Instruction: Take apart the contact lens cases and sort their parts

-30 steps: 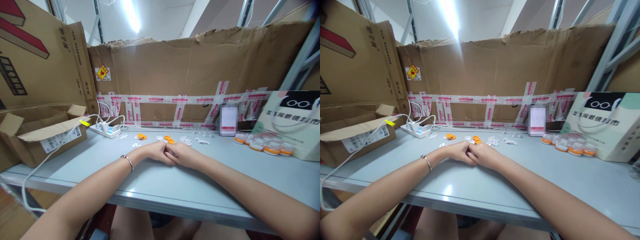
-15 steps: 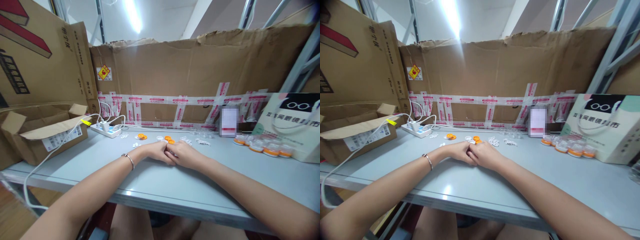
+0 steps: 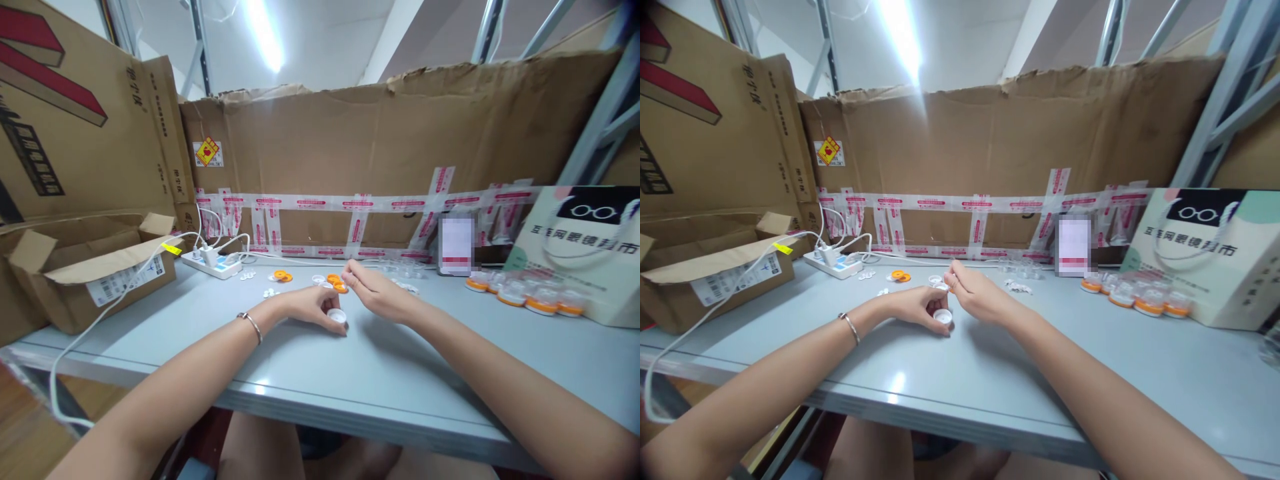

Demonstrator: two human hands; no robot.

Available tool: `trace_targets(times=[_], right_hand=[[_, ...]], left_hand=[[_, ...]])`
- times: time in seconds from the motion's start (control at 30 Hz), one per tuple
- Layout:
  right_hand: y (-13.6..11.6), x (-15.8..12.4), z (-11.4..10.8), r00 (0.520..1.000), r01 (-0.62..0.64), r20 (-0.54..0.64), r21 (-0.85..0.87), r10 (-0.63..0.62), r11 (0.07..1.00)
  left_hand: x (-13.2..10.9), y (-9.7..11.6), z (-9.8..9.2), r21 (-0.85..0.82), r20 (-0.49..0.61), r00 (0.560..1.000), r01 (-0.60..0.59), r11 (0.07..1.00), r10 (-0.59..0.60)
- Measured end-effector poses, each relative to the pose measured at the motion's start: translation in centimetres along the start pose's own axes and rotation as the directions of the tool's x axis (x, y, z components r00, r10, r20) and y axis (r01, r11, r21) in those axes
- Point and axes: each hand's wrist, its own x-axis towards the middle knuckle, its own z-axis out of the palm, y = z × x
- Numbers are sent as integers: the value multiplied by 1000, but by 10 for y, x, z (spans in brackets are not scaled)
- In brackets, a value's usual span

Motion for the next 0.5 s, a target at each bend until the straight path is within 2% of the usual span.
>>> trace_targets(times=[0.2,0.27,0.37,0.43,0.5], right_hand=[[4,0,9,998,16,60,65,-20,998],[5,0,11,997,25,66,104,-32,994],[6,1,12,1000,15,13,172,-18,985],[8,2,13,1000,11,-30,243,-3,970],[11,4,13,999,3,-50,334,14,942]], left_hand=[[-1,-2,-8,-28,56,997,-51,998,53],[-3,-2,-13,-42,27,997,-70,997,71],[-4,1,-18,-100,-148,983,-127,987,111],[-2,3,-19,-195,-293,947,-196,961,133],[0,6,-18,-312,-384,913,-267,912,136]])
